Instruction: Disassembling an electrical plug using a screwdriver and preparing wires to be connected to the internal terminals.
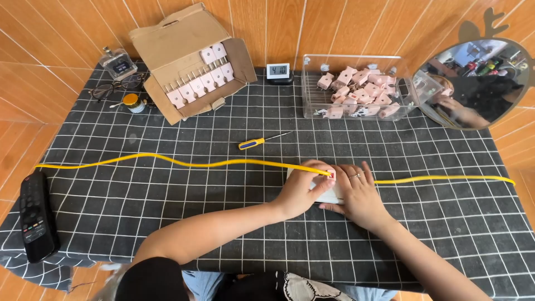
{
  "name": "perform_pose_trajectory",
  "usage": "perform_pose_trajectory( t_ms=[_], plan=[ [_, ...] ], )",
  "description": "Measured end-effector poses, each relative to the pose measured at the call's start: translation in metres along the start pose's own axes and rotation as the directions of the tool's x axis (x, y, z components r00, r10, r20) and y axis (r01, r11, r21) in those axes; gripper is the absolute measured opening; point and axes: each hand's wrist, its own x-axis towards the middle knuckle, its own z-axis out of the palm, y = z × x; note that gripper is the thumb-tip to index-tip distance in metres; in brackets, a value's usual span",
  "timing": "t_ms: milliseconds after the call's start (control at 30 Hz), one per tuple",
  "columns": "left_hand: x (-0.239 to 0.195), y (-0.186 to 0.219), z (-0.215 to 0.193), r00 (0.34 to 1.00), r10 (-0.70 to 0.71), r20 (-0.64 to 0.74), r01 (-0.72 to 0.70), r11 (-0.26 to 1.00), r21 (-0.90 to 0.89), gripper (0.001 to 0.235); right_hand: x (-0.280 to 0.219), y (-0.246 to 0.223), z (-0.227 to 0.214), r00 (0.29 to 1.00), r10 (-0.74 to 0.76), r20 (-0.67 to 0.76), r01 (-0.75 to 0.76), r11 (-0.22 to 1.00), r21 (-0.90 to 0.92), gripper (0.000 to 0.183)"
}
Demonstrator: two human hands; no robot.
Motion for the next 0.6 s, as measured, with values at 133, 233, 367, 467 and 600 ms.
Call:
perform_pose_trajectory(
  t_ms=[133,233,367,467,600],
  plan=[
    [-0.003,-0.015,-0.005,0.994,-0.074,-0.077,0.049,0.957,-0.288,0.026,-0.022,0.021,-0.005,0.998,0.060,0.031,-0.055,0.990,-0.131,0.108],
    [-0.005,0.009,-0.032,0.991,-0.092,-0.096,0.057,0.948,-0.314,0.031,-0.047,0.062,-0.011,0.971,0.235,-0.028,-0.236,0.949,-0.208,0.099],
    [-0.018,0.017,-0.049,0.924,-0.376,0.071,0.351,0.759,-0.549,0.039,-0.084,0.143,0.008,0.856,0.454,-0.246,-0.513,0.801,-0.309,0.099],
    [-0.024,0.011,-0.049,0.839,-0.510,0.192,0.477,0.518,-0.710,0.041,-0.102,0.181,0.025,0.781,0.562,-0.274,-0.615,0.767,-0.181,0.095],
    [-0.024,-0.009,-0.045,0.789,-0.570,0.229,0.458,0.298,-0.838,0.037,-0.094,0.166,0.019,0.728,0.644,-0.236,-0.680,0.723,-0.127,0.100]
  ],
)
